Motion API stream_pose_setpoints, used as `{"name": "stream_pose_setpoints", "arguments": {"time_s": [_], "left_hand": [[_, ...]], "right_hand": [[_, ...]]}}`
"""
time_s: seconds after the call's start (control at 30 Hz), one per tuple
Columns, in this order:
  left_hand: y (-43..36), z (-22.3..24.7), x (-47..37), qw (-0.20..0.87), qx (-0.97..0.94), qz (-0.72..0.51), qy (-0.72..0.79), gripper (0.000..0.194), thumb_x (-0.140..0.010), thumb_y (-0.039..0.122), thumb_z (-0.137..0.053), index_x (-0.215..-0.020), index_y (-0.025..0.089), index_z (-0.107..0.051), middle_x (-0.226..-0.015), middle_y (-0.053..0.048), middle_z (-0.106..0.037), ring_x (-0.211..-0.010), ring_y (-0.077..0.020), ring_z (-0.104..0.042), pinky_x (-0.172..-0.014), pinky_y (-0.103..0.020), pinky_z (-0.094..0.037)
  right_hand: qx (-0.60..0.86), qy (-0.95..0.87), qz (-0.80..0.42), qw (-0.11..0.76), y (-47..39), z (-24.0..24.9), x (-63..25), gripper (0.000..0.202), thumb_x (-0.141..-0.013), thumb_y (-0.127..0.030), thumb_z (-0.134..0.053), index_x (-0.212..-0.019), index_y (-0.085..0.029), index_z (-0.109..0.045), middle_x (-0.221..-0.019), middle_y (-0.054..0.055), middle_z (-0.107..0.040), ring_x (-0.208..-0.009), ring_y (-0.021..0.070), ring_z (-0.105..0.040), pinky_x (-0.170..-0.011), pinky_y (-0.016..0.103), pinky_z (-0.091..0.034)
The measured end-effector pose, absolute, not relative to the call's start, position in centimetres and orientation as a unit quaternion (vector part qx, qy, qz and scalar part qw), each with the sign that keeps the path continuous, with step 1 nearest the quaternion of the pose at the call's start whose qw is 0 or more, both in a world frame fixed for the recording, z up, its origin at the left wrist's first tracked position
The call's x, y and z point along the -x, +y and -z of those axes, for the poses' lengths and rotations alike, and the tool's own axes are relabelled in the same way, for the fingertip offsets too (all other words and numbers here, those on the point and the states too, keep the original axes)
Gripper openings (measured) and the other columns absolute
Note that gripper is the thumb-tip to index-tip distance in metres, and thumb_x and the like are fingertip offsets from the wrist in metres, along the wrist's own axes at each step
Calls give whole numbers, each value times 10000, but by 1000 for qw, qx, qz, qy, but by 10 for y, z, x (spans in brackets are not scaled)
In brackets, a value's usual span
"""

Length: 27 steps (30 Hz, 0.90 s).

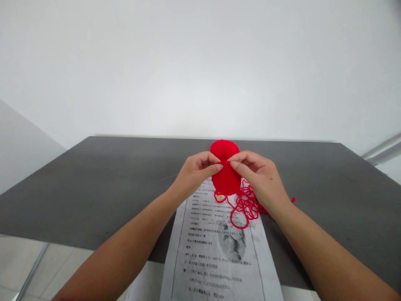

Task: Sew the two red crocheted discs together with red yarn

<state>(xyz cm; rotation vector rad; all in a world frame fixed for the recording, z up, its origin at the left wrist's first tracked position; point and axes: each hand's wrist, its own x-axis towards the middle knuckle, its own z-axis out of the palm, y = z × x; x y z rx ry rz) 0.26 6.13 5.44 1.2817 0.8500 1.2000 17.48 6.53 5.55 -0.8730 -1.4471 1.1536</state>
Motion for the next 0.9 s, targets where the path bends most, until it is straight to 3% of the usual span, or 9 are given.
{"name": "stream_pose_setpoints", "arguments": {"time_s": [0.9], "left_hand": [[63,-51,-2,562,-548,-514,344,225,-715,309,-788,-727,139,-640,-681,12,-644,-612,-88,-549,-606,-225,-428]], "right_hand": [[364,-608,-481,516,65,-56,-173,122,-803,-284,-678,-753,-173,-674,-664,-9,-615,-595,110,-520,-571,241,-408]]}}
